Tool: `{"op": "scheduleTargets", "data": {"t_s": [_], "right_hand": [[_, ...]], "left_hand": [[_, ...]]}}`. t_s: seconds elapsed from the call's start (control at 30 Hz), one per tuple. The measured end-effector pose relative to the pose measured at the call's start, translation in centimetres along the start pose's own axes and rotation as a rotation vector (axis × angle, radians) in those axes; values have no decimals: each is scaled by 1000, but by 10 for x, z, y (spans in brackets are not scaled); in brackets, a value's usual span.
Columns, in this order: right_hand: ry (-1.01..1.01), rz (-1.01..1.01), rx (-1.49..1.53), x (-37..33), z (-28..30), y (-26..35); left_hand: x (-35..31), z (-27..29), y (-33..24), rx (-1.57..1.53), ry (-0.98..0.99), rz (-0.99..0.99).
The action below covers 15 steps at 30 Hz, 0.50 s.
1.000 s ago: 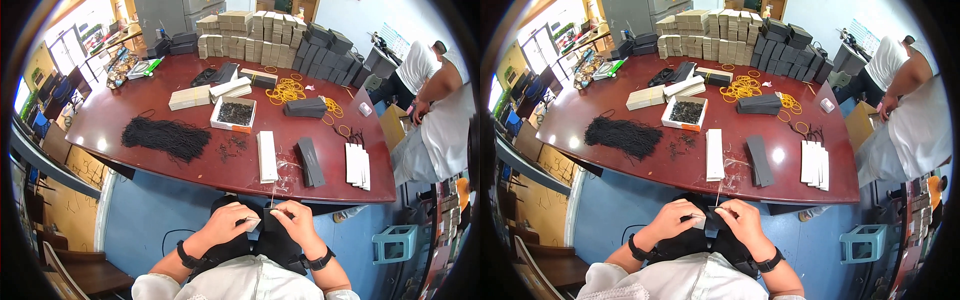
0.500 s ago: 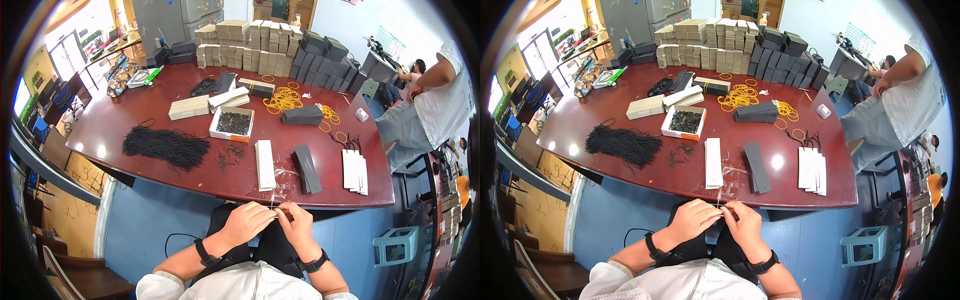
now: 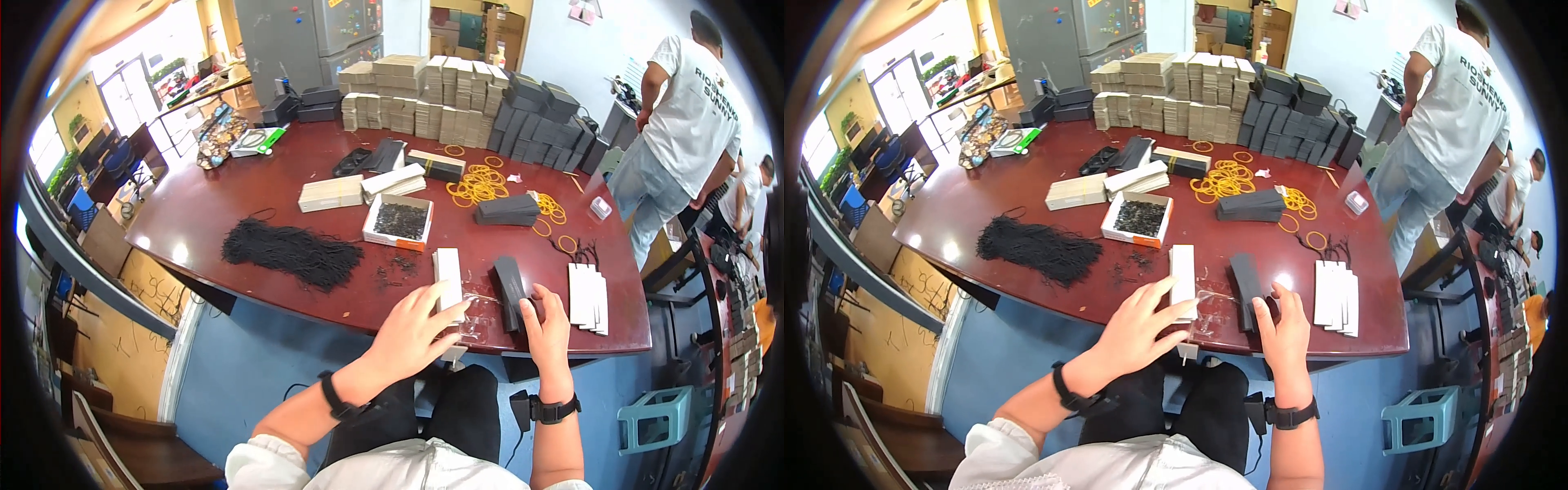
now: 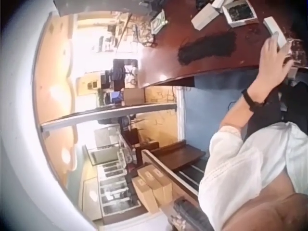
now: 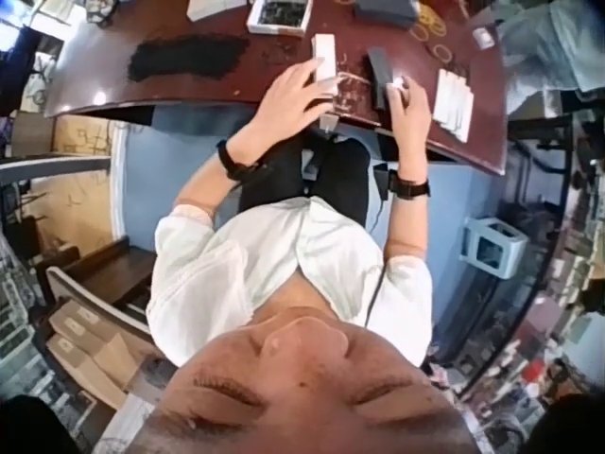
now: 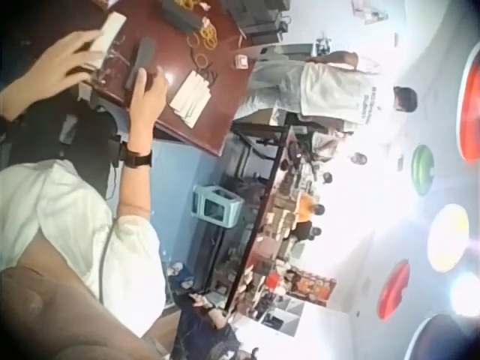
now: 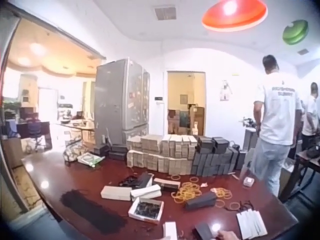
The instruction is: The person is assembling small parts, possibly for name tags or similar signage products, at a work table.
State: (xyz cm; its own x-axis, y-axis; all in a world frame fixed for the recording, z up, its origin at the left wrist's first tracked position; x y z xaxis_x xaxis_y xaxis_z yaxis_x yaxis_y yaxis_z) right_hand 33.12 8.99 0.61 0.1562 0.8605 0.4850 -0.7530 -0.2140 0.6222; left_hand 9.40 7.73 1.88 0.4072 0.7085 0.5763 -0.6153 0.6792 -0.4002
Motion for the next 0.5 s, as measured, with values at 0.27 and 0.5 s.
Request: {"op": "scheduleTargets", "data": {"t_s": [0.27, 0.5], "right_hand": [[96, 26, -95, -4, -16, 19], [108, 30, -78, -5, -21, 22]], "left_hand": [[9, -29, 17, -38, 64, -1], [9, -26, 16, -77, 79, 18]]}}
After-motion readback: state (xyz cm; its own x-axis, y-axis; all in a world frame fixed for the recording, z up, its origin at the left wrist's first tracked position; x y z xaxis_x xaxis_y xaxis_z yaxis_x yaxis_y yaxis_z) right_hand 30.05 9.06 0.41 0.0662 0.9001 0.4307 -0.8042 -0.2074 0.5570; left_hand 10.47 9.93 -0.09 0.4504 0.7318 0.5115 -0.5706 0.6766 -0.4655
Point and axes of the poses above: each hand's wrist, its own x-axis towards the middle knuckle, its own z-axis out of the back of the hand, y = z × x, the point moved 5 cm from there along x, towards the middle knuckle, and after that the axes turned 3 degrees about -y, right-handed, at the moved point
